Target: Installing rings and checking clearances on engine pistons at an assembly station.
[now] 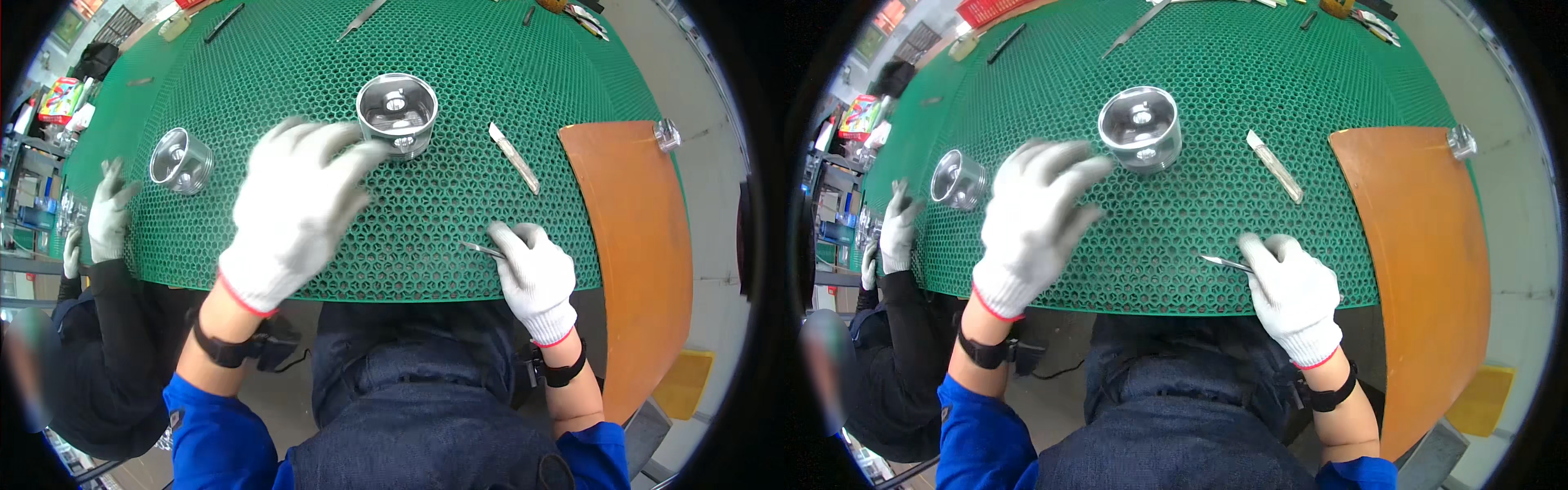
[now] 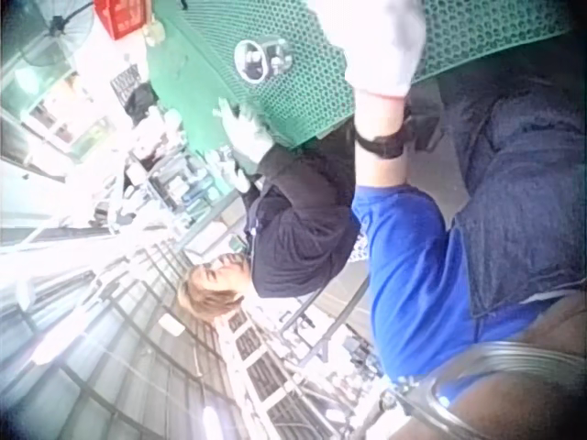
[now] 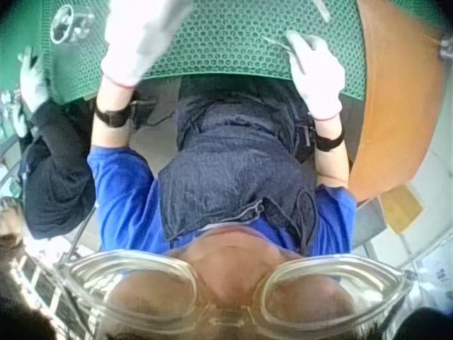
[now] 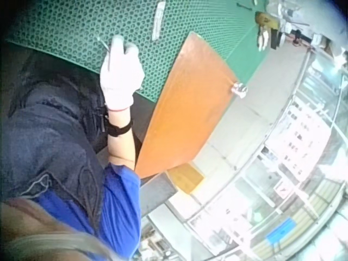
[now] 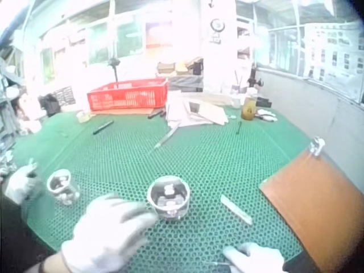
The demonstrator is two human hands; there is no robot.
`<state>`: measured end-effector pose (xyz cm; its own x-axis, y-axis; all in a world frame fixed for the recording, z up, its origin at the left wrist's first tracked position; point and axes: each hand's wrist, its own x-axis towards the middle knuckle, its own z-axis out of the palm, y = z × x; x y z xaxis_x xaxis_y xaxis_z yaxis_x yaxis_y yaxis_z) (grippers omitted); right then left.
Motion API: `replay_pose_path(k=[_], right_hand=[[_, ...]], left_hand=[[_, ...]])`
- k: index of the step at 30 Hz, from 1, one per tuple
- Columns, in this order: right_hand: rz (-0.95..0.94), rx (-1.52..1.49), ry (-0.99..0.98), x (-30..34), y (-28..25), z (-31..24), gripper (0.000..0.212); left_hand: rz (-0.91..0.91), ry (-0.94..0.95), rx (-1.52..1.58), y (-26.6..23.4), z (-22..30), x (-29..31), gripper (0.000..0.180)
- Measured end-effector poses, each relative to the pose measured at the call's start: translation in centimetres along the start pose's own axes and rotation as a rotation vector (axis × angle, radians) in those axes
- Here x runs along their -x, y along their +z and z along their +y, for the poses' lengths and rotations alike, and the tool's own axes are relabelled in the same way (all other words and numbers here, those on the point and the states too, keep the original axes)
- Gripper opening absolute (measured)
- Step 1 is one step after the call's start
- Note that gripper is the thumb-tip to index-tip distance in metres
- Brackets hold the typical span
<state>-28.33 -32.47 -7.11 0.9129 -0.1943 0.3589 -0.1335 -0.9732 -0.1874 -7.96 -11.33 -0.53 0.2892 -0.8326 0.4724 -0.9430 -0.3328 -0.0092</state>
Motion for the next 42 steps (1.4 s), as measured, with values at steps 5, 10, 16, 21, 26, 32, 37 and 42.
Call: replay_pose_path(k=[5,10,16,21,26,32,37,42], right_hand=[[0.008,0.007,-0.021,-0.3,0.2,0.0,0.037],[0.030,0.008,-0.029,-0.2,0.0,0.1,0.036],[-0.033,-0.037,-0.064,0.0,-0.6,0.1,0.039],[-0.057,-0.169,-0.117,0.0,-1.2,0.3,0.040],[-0.324,-1.155,0.502,1.9,-2.6,-2.9,0.036],[-0.691,-1.448,0.854,-0.1,-2.3,-5.0,0.041],[-0.734,-1.446,0.910,-1.1,-1.8,-6.1,0.042],[-0.742,-1.386,0.892,-1.3,-2.7,-6.8,0.042]], left_hand=[[-0.143,-0.204,0.375,1.8,1.7,-3.1,0.068],[0.048,-0.274,0.546,2.6,1.2,-1.0,0.048],[0.010,-0.649,0.607,2.9,0.0,1.7,0.041],[-0.124,-0.708,0.718,1.8,0.9,3.3,0.031],[-0.163,-0.338,0.633,0.7,2.7,7.6,0.023],[-0.042,-0.193,0.447,2.0,2.9,11.9,0.034],[0.013,-0.192,0.454,2.4,3.0,12.2,0.038],[0.011,-0.212,0.463,2.3,3.1,11.8,0.037]])
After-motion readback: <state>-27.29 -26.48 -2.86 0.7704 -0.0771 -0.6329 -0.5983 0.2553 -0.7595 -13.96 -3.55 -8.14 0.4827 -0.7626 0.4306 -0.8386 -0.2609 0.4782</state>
